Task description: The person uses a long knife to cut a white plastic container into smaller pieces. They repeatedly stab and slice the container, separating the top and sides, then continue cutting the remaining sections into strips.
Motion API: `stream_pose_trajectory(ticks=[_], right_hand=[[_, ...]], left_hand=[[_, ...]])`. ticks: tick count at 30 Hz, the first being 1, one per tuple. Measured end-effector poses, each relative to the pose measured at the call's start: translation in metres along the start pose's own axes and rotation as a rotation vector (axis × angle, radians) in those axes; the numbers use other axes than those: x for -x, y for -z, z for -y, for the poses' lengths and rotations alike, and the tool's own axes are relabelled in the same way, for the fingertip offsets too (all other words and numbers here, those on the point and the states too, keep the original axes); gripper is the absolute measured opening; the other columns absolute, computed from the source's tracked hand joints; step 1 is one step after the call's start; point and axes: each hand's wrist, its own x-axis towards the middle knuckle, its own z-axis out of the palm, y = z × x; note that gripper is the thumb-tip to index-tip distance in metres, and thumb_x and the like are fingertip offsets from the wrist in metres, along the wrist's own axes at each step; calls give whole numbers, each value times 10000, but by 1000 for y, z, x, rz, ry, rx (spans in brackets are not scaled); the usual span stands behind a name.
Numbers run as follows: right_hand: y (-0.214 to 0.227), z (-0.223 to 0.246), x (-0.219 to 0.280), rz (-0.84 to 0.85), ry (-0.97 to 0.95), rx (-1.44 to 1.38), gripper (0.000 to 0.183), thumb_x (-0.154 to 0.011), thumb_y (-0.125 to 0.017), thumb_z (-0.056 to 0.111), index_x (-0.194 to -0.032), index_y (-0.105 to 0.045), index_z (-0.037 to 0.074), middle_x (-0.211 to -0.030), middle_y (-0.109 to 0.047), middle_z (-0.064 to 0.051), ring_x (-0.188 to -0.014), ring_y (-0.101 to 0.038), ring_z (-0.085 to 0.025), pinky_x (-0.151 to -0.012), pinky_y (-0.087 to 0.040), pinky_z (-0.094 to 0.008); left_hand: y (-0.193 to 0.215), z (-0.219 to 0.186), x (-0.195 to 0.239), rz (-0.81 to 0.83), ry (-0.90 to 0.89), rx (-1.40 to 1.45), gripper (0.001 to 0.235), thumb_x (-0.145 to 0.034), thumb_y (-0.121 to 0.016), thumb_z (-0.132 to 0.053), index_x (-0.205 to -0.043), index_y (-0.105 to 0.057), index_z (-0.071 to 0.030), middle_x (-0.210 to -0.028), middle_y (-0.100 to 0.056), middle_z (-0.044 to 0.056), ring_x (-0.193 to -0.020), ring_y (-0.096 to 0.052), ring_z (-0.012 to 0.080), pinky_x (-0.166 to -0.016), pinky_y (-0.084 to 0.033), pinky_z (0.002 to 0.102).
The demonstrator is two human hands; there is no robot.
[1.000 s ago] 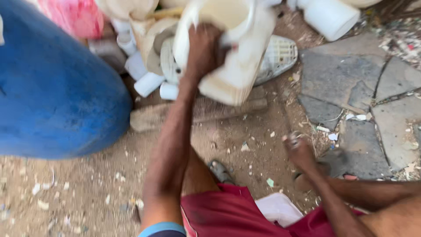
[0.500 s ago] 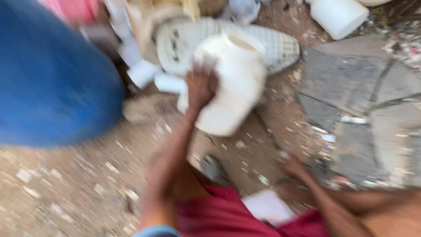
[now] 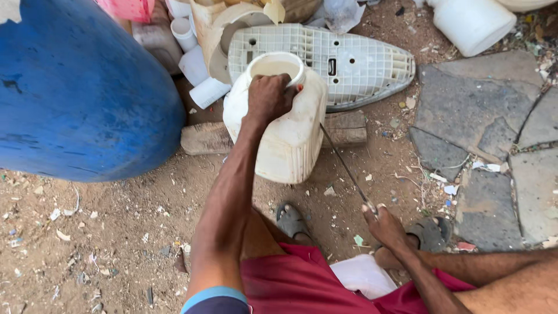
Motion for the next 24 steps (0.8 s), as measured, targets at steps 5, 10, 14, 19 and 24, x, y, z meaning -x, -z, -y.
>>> stream_pose_trajectory(ticks=[5,10,14,19,24], right_hand=[[49,23,11,16,-61,-148,542,-1047,-452,509,-1005,-696,27,-734,-701,-130,-617,-665,-286,-534,-527,-432],[94,-22,37,-61,-140,-29,458,-1085,-471,412,-960,-707,40,-702,-692,-181,-568,-677,-280,-534,-548,-458],[14,-64,-6,-136,310,-35,507,-1035,-514,438,-1010,-723,-23,-872,-727,-263,-799,-725,-413,-706,-573,-508],[-55,-102,-59,116,-279,88,702,-992,-513,588,-969,-774,-64,-882,-750,-322,-876,-759,-452,-781,-585,-520],[-14,-85,-38,49,-209,-35,691,-958,-550,588,-990,-733,-78,-825,-727,-329,-811,-728,-463,-727,-569,-525]], left_hand=[[81,-28,-5,-229,-54,-87,387,-1034,-650,-444,-811,-691,-130,-515,-576,49,-424,-440,194,-563,-389,401],[118,-94,3,-414,-181,-99,384,-1083,-636,-487,-952,-696,-130,-674,-632,26,-572,-531,195,-711,-448,423],[22,-96,20,-218,-125,17,586,-909,-590,-465,-1422,-562,-184,-1551,-447,170,-1424,-325,408,-1102,-177,667],[-63,-18,43,-143,44,-135,549,-1077,-574,-443,-1566,-477,-213,-1714,-285,81,-1594,-216,360,-1254,-85,658],[-51,-41,27,-155,-79,57,811,-926,-653,-601,-1552,-452,-126,-1634,-336,134,-1541,-192,386,-1232,-61,680]])
